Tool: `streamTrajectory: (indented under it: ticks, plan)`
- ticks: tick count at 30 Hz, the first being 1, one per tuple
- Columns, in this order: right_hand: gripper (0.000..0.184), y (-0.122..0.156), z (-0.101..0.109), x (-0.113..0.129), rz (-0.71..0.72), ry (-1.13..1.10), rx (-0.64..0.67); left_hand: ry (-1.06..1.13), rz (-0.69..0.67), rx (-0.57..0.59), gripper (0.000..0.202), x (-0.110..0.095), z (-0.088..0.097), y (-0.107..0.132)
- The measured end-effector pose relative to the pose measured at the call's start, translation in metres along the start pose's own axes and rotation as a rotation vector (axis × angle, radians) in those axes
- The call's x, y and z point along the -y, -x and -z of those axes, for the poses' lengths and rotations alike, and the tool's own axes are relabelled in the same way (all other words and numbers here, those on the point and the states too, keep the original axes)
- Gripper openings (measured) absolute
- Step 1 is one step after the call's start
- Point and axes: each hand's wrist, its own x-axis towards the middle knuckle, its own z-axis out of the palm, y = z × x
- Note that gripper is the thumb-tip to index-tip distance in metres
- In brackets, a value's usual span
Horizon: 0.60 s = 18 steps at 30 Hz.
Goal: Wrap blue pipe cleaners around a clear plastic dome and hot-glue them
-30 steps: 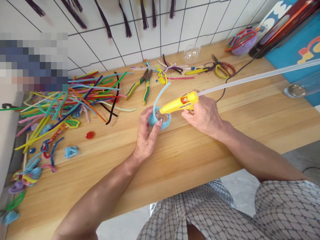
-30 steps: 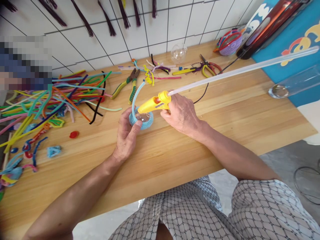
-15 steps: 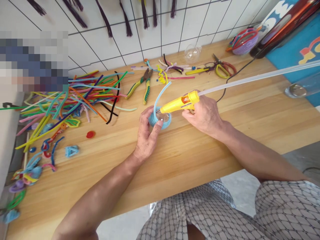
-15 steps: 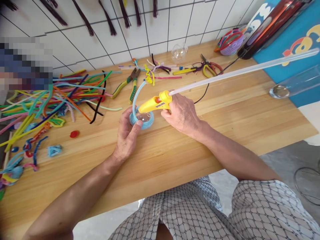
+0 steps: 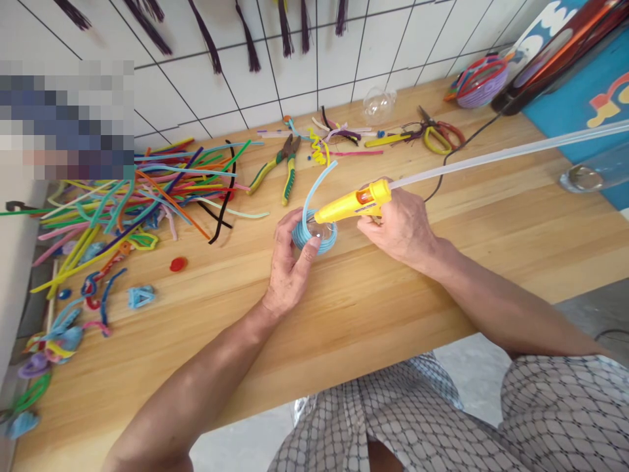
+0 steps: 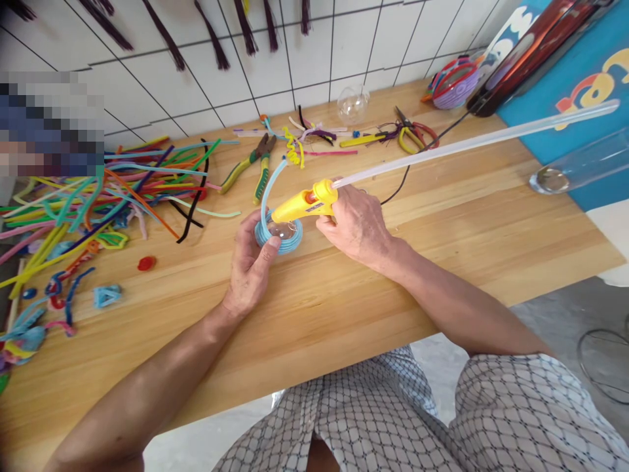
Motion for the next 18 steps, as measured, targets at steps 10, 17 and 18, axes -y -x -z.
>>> streamTrajectory:
  ticks: [10, 17, 18]
  plan:
    - [0.031, -0.008, 0.015, -0.015, -0.114, -0.110, -0.058, -0.020, 0.027, -0.004, 0.051, 0.001, 0.000, 0.000]
    - [0.033, -0.018, 0.041, -0.097, -0.309, -0.079, -0.196, -0.005, 0.001, -0.038, 0.052, 0.010, -0.002, 0.000]
    - [0.034, -0.016, 0.038, -0.113, -0.342, -0.054, -0.210, -0.004, -0.010, -0.041, 0.051, 0.011, -0.003, 0.000]
